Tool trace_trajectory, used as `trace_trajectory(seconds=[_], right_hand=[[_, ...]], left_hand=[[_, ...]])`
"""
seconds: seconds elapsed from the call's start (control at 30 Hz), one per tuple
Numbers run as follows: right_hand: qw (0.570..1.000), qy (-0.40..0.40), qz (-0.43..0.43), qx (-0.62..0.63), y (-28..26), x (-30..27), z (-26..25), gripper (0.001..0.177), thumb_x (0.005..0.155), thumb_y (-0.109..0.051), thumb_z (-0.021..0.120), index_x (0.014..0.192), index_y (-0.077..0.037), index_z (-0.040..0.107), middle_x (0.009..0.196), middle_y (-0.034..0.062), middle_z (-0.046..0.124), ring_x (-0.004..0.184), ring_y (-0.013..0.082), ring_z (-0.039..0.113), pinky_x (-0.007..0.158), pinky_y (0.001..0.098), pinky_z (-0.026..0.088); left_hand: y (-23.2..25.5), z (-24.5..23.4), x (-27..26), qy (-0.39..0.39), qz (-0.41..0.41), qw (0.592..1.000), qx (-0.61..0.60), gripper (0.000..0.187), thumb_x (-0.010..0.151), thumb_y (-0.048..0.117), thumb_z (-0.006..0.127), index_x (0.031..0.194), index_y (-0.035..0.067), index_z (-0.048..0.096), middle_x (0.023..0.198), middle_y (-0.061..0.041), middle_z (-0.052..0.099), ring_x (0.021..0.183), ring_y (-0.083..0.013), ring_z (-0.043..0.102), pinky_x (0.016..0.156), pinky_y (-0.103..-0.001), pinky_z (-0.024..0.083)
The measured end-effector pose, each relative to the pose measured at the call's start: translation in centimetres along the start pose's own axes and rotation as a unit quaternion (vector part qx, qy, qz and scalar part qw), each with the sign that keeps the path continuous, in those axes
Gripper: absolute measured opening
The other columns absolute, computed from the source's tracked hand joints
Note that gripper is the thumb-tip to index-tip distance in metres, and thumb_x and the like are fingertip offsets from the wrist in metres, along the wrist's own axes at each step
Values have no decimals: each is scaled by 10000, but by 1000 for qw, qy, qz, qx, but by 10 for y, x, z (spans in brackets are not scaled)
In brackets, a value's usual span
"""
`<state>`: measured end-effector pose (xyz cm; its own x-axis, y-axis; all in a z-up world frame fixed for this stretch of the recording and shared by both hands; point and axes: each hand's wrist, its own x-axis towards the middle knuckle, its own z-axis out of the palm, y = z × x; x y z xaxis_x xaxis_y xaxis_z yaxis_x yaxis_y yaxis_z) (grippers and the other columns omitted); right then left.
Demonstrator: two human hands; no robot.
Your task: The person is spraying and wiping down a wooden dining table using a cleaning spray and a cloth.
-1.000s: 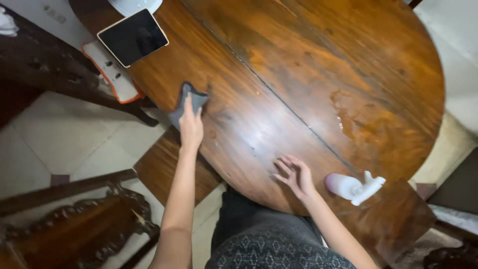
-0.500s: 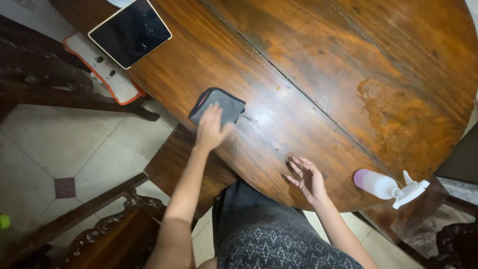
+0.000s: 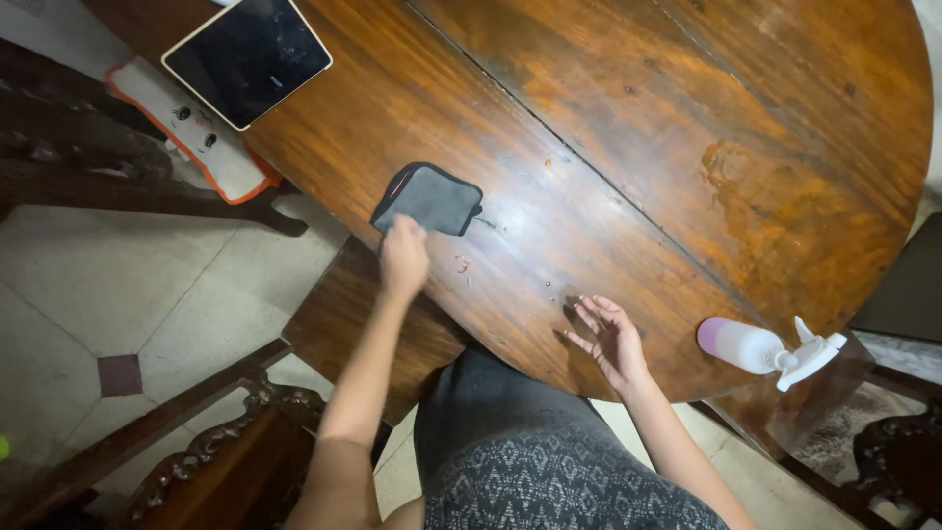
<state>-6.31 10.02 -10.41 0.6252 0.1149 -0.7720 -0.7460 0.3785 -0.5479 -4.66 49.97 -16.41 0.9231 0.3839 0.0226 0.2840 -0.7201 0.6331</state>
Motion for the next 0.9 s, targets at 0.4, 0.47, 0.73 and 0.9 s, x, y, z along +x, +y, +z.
trace_trajectory(seconds=[0.4,0.47,0.73,0.9], right_hand=[[1000,10,12,-9,3,-15,2,266,990,-174,471,1246,-114,510,1413,93,566,1342,238,534,1028,589,503],[1000,10,9,-5,7,-16,1,270,989,-171,465,1249,-112,509,1416,98,568,1343,243,533,1027,590,503],[1000,13,21,-3,14,-13,-8,266,987,-164,446,1243,-113,497,1432,97,576,1354,249,536,1020,591,502],[999,34,19,-12,16,-6,-14,277,989,-158,433,1252,-114,511,1422,94,589,1349,251,543,1024,589,496]], left_hand=[[59,-167,77,27,79,996,-10,160,990,64,678,1138,8,653,1051,-218,709,1008,-403,675,861,-474,533],[81,-163,51,49,111,991,61,154,978,24,633,1132,31,647,1031,-200,676,987,-392,662,842,-472,540],[37,-51,-18,-177,60,975,122,304,988,305,644,1218,108,620,1091,-152,645,1021,-347,621,822,-472,550],[61,-66,17,-55,131,970,196,819,748,633,721,1456,281,508,1563,-255,340,1387,-562,275,1046,-763,217]])
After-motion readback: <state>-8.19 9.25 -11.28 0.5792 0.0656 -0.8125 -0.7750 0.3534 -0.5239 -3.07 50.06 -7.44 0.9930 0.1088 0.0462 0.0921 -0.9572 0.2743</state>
